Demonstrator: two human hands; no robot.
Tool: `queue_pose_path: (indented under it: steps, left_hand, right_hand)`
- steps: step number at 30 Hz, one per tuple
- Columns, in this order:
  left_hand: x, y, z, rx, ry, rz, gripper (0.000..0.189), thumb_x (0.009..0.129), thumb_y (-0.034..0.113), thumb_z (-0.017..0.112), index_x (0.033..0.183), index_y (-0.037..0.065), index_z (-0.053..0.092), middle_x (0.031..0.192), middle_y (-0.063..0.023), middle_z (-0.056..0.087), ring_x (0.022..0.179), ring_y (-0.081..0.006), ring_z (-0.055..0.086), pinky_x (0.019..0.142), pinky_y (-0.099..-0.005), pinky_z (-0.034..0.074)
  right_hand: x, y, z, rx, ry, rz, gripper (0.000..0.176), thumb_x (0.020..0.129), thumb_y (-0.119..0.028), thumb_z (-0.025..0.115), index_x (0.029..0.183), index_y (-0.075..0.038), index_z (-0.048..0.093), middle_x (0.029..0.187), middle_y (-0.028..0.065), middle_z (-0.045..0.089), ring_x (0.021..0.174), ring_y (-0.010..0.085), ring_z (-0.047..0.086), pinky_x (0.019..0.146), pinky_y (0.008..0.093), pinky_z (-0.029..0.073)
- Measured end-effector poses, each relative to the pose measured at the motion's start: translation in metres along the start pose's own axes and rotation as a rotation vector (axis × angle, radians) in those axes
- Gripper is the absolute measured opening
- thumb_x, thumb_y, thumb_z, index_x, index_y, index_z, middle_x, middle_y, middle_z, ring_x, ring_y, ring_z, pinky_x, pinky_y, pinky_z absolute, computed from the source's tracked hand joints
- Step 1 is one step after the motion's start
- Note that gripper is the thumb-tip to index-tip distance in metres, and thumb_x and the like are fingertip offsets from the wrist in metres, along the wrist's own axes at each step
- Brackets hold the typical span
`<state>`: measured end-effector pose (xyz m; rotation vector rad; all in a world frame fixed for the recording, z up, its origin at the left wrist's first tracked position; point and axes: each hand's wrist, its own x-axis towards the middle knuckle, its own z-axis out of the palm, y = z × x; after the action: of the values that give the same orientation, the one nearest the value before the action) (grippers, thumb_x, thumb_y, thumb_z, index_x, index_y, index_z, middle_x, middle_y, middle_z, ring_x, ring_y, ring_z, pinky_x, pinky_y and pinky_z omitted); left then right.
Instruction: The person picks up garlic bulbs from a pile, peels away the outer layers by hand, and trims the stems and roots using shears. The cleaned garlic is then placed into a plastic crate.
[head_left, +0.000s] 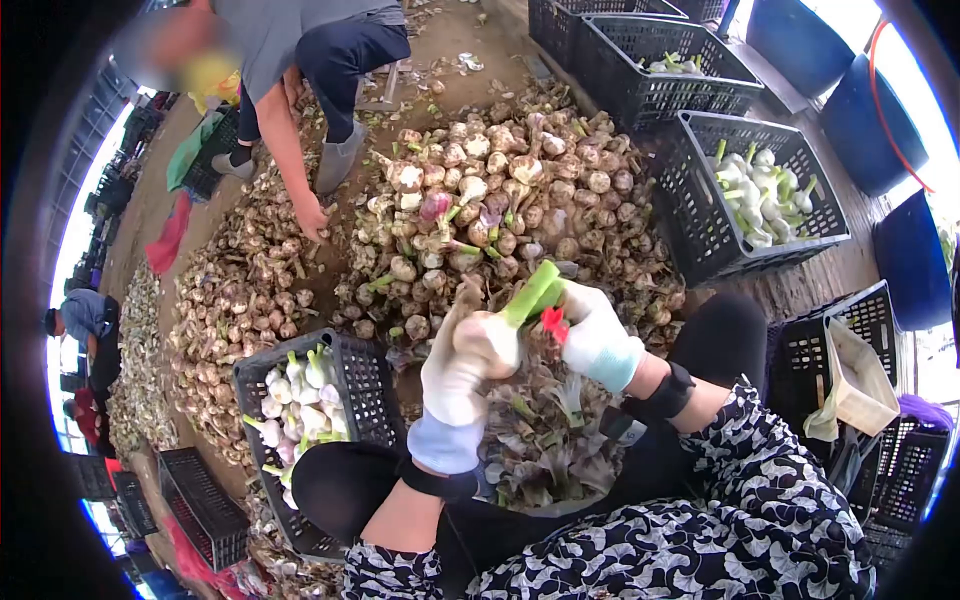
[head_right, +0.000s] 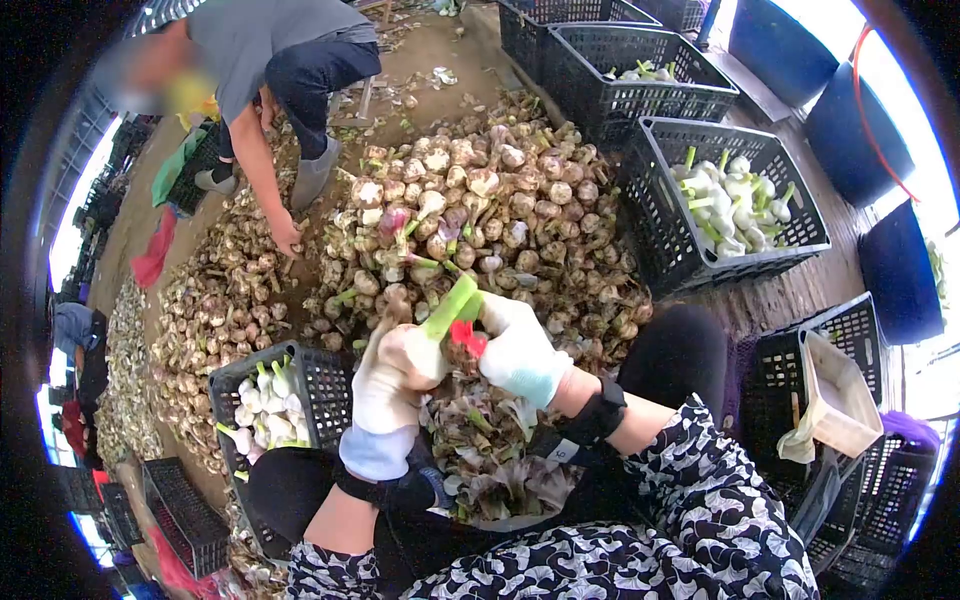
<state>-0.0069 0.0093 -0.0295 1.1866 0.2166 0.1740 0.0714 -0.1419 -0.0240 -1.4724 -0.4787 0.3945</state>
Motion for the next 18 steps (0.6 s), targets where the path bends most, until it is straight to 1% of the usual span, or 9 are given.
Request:
queue_pose_path:
  steps: [4, 6, 8, 10, 11, 12, 13, 16, 18]
  left_hand:
    - [0.005, 0.01, 0.004, -0.363, 0.093, -0.269, 0.044, 0.088, 0.042, 0.044, 0.114, 0.006, 0.045, 0.097, -0.0064, 0.056, 0.083, -0.0187, 0.054, 0.069, -0.0326, 0.049]
    - [0.004, 0.014, 0.008, -0.419, 0.181, -0.39, 0.045, 0.087, 0.045, 0.045, 0.11, 0.006, 0.046, 0.097, -0.0054, 0.056, 0.083, -0.0192, 0.054, 0.071, -0.0349, 0.049]
    - [0.0, 0.011, 0.007, -0.351, 0.023, -0.474, 0.054, 0.084, 0.056, 0.043, 0.109, 0.007, 0.046, 0.1, -0.0041, 0.055, 0.084, -0.0209, 0.054, 0.072, -0.0352, 0.049]
    - [0.0, -0.004, 0.002, -0.43, -0.064, -0.394, 0.053, 0.084, 0.044, 0.054, 0.118, 0.004, 0.043, 0.108, -0.007, 0.053, 0.087, -0.0206, 0.056, 0.075, -0.0329, 0.05]
    - [0.0, -0.01, 0.005, -0.144, -0.008, -0.244, 0.055, 0.081, 0.033, 0.06, 0.123, 0.002, 0.039, 0.112, -0.0091, 0.052, 0.09, -0.0199, 0.055, 0.077, -0.0319, 0.049]
    - [0.0, -0.013, 0.006, 0.138, 0.053, -0.09, 0.061, 0.079, 0.021, 0.065, 0.128, 0.0, 0.035, 0.115, -0.0112, 0.05, 0.093, -0.0192, 0.055, 0.079, -0.0308, 0.049]
    - [0.002, -0.008, 0.007, 0.191, 0.079, -0.124, 0.067, 0.076, -0.001, 0.061, 0.133, -0.002, 0.027, 0.117, -0.0138, 0.049, 0.099, -0.0176, 0.053, 0.081, -0.0291, 0.047]
    - [-0.002, 0.015, 0.008, -0.125, -0.006, -0.283, 0.061, 0.078, -0.001, 0.057, 0.132, -0.002, 0.029, 0.117, -0.0139, 0.049, 0.1, -0.0196, 0.054, 0.082, -0.029, 0.048]
    - [0.001, 0.019, 0.004, -0.197, -0.116, -0.345, 0.06, 0.079, -0.002, 0.054, 0.133, -0.002, 0.028, 0.117, -0.0145, 0.049, 0.101, -0.0216, 0.054, 0.083, -0.0291, 0.048]
  right_hand:
    - [0.004, 0.008, -0.002, -0.124, -0.104, -0.177, 0.026, 0.079, -0.005, 0.059, 0.104, -0.001, 0.057, 0.094, 0.0053, 0.064, 0.085, 0.0092, 0.056, 0.078, 0.0257, 0.044]
    - [0.004, 0.005, -0.002, 0.235, -0.219, 0.116, 0.028, 0.08, -0.012, 0.063, 0.105, -0.001, 0.057, 0.095, 0.0051, 0.064, 0.086, 0.0083, 0.055, 0.079, 0.025, 0.043]
    - [0.001, 0.003, -0.003, 0.204, -0.197, 0.198, 0.027, 0.079, -0.017, 0.065, 0.101, -0.002, 0.059, 0.091, 0.0065, 0.063, 0.083, 0.0092, 0.055, 0.075, 0.0261, 0.044]
    - [0.005, 0.011, -0.007, -0.125, -0.052, 0.146, 0.025, 0.077, -0.017, 0.067, 0.096, -0.003, 0.06, 0.086, 0.0084, 0.062, 0.078, 0.0139, 0.057, 0.07, 0.0283, 0.045]
    - [0.006, 0.011, -0.008, -0.261, -0.036, -0.058, 0.018, 0.077, -0.013, 0.065, 0.092, -0.004, 0.06, 0.081, 0.0108, 0.06, 0.074, 0.0197, 0.058, 0.067, 0.0307, 0.045]
    - [0.006, 0.01, -0.008, -0.261, -0.037, -0.058, 0.018, 0.077, -0.013, 0.065, 0.092, -0.004, 0.06, 0.081, 0.0108, 0.06, 0.074, 0.0197, 0.058, 0.067, 0.0307, 0.045]
    - [0.005, 0.008, -0.007, -0.326, -0.034, -0.166, 0.017, 0.076, -0.009, 0.063, 0.092, -0.003, 0.059, 0.081, 0.0119, 0.059, 0.075, 0.0215, 0.058, 0.068, 0.0314, 0.045]
    - [0.005, 0.0, -0.017, -0.517, -0.059, -0.408, 0.017, 0.075, 0.0, 0.056, 0.092, 0.0, 0.057, 0.082, 0.0091, 0.061, 0.075, 0.0186, 0.059, 0.067, 0.031, 0.046]
    - [0.003, -0.001, -0.034, 0.706, -0.261, 0.313, 0.014, 0.078, -0.004, 0.058, 0.092, 0.001, 0.057, 0.084, 0.004, 0.061, 0.076, 0.0122, 0.058, 0.067, 0.0266, 0.046]
